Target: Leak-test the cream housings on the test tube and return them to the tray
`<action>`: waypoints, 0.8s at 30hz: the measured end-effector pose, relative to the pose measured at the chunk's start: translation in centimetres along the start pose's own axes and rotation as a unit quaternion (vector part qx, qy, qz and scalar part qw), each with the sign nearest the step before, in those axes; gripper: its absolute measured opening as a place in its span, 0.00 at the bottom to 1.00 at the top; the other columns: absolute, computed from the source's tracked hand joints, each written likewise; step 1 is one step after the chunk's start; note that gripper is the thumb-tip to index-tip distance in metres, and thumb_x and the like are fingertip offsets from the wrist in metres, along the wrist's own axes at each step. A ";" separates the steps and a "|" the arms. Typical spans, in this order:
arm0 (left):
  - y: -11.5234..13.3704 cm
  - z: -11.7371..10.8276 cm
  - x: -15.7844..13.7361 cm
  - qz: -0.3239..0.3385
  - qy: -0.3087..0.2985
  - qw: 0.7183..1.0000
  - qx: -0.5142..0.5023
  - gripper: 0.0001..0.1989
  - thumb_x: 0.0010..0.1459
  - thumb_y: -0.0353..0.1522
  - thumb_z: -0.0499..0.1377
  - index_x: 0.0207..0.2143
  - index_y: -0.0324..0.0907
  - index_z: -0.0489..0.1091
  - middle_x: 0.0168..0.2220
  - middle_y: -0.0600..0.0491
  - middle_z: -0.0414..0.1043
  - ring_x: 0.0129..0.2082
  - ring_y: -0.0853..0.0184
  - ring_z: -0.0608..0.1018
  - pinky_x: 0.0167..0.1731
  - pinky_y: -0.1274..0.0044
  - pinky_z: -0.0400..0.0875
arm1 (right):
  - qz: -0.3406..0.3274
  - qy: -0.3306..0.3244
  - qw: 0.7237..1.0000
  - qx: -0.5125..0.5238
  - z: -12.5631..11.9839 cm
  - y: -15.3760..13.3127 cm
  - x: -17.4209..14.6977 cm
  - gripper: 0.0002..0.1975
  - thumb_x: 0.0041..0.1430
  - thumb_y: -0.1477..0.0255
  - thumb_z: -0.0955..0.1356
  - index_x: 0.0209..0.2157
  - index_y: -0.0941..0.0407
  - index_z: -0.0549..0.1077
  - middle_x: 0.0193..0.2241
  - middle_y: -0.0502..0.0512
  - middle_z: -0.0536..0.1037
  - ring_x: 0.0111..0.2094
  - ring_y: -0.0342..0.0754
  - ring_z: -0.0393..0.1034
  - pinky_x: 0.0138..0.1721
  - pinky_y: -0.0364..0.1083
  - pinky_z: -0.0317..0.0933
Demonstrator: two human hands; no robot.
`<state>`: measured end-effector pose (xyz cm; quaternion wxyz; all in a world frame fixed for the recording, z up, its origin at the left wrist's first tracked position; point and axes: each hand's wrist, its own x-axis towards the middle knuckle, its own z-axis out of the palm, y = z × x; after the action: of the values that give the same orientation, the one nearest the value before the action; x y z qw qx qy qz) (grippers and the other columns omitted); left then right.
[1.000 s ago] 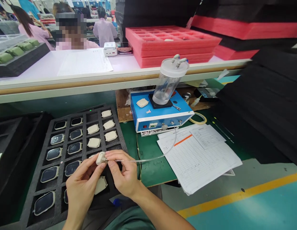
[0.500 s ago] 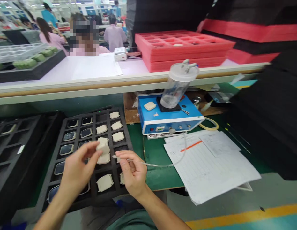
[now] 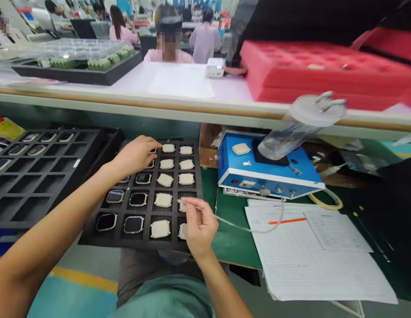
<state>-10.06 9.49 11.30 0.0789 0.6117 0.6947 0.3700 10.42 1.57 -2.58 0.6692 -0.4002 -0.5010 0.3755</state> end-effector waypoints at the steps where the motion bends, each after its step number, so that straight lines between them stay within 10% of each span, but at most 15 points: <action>1: -0.6 -0.9 -2.5 0.029 -0.060 0.997 0.025 0.08 0.56 0.30 0.65 0.30 0.32 0.79 0.39 0.49 0.85 0.43 0.61 0.87 0.50 0.68 0.79 | 0.010 0.004 1.000 -0.005 -0.1 0.0 0.0 0.06 0.69 0.68 0.71 0.40 0.54 0.81 0.36 0.55 0.86 0.38 0.49 0.83 0.41 0.47 0.77; 4: -2.4 -3.1 -10.6 0.085 -0.194 0.975 0.072 0.06 0.53 0.25 0.69 0.34 0.42 0.83 0.35 0.51 0.86 0.39 0.56 0.87 0.46 0.65 0.82 | 0.038 0.006 0.999 -0.010 -0.2 -0.1 -0.1 0.07 0.69 0.66 0.71 0.40 0.54 0.81 0.36 0.55 0.86 0.37 0.49 0.82 0.40 0.47 0.77; 9: -4.7 -3.7 -17.9 0.189 -0.175 0.952 0.166 0.17 0.66 0.26 0.57 0.52 0.44 0.81 0.50 0.44 0.85 0.52 0.52 0.84 0.47 0.65 0.80 | 0.049 0.003 0.999 -0.014 -0.1 -0.5 0.0 0.06 0.69 0.66 0.72 0.41 0.54 0.80 0.36 0.55 0.85 0.37 0.48 0.82 0.40 0.47 0.77; 16: -2.9 -1.0 -15.2 -0.004 -0.079 0.994 -0.076 0.16 0.69 0.35 0.59 0.54 0.44 0.80 0.48 0.46 0.85 0.44 0.59 0.86 0.42 0.71 0.82 | 0.014 -0.003 1.000 0.010 0.2 -0.5 0.0 0.06 0.71 0.67 0.70 0.42 0.53 0.79 0.37 0.54 0.84 0.37 0.48 0.83 0.41 0.48 0.79; 24: 0.6 6.4 -13.5 -0.155 -0.073 0.909 -0.380 0.14 0.58 0.35 0.69 0.46 0.39 0.82 0.45 0.46 0.87 0.44 0.59 0.88 0.45 0.73 0.84 | -0.050 -0.049 0.997 0.019 0.3 -0.1 0.7 0.08 0.72 0.73 0.68 0.44 0.50 0.81 0.41 0.55 0.85 0.45 0.50 0.83 0.46 0.50 0.78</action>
<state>-2.73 -0.13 2.47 0.4122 0.4453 0.5804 0.5432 10.31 2.24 -2.18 0.6691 -0.3431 -0.5454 0.3703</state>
